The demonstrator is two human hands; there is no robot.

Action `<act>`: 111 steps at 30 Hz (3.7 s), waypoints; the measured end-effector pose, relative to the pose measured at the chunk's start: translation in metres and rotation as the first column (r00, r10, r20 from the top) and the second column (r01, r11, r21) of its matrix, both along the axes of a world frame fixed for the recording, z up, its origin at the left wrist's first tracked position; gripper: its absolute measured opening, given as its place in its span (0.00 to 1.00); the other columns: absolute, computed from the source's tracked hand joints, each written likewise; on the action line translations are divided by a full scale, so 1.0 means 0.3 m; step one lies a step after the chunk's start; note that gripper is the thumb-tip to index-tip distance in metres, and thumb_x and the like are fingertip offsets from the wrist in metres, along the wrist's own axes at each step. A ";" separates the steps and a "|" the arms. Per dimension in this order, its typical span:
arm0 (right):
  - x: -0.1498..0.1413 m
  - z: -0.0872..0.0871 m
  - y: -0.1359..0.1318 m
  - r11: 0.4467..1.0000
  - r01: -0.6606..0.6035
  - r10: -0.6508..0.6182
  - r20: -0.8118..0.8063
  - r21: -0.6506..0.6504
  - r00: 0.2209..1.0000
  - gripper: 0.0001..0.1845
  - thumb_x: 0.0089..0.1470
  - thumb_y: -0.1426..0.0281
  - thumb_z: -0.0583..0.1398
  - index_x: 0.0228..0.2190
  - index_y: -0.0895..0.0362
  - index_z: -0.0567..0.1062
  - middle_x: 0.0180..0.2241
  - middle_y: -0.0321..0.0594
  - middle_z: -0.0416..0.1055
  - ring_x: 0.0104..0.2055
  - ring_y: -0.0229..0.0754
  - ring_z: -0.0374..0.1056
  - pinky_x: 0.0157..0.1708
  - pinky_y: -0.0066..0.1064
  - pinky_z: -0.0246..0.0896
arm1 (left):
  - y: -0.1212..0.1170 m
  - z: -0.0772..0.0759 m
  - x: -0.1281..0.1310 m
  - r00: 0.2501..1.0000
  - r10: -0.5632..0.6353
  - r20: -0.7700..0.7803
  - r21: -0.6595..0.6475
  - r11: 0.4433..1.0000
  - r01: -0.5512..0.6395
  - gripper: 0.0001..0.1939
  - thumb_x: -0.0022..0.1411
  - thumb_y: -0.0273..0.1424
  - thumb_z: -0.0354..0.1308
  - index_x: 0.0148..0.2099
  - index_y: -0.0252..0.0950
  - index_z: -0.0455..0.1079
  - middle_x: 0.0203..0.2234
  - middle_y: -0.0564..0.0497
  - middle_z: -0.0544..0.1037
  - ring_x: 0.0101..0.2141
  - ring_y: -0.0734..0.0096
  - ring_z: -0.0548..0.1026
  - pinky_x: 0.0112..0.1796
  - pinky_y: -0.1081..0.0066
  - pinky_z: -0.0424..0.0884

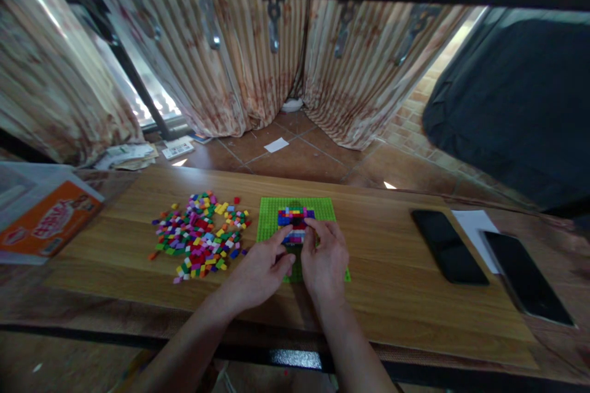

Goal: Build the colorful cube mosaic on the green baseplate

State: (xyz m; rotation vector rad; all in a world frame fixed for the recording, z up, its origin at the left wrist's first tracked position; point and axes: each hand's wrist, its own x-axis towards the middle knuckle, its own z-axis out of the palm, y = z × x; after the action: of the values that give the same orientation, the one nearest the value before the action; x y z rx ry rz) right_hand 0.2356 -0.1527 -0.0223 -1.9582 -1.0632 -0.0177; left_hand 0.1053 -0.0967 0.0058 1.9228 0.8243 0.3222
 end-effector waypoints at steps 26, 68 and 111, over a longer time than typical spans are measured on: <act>-0.015 -0.017 -0.003 0.972 0.053 0.070 0.501 -0.228 0.863 0.20 0.56 0.78 0.54 0.43 0.51 0.82 0.40 0.46 0.72 0.38 0.47 0.61 0.37 0.37 0.56 | -0.007 -0.006 0.007 0.984 -0.017 -0.177 0.263 0.963 0.064 0.31 0.63 0.28 0.48 0.67 0.29 0.57 0.35 0.37 0.80 0.37 0.50 0.79 0.41 0.56 0.71; -0.259 -0.074 0.033 0.870 -0.485 0.491 0.077 -0.089 0.868 0.11 0.62 0.71 0.56 0.41 0.57 0.79 0.38 0.44 0.76 0.40 0.44 0.72 0.42 0.35 0.67 | 0.266 0.058 -0.318 0.656 0.656 0.373 -0.168 0.743 -0.648 0.17 0.57 0.33 0.58 0.46 0.30 0.74 0.19 0.57 0.72 0.17 0.80 0.62 0.20 0.78 0.55; -0.329 -0.011 0.154 0.812 -0.443 0.494 0.042 -0.381 0.869 0.10 0.59 0.72 0.56 0.37 0.53 0.79 0.37 0.42 0.76 0.41 0.44 0.71 0.43 0.33 0.62 | 0.262 0.029 -0.355 0.852 0.508 0.128 0.246 0.816 -0.523 0.12 0.61 0.29 0.55 0.42 0.33 0.78 0.20 0.53 0.73 0.23 0.72 0.68 0.27 0.74 0.63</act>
State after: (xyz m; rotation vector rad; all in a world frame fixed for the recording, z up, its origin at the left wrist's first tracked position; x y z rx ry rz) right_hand 0.1368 -0.1065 -0.0255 -1.9720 -1.7267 0.3413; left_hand -0.0011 -0.0182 0.0145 1.8957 1.3205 0.8573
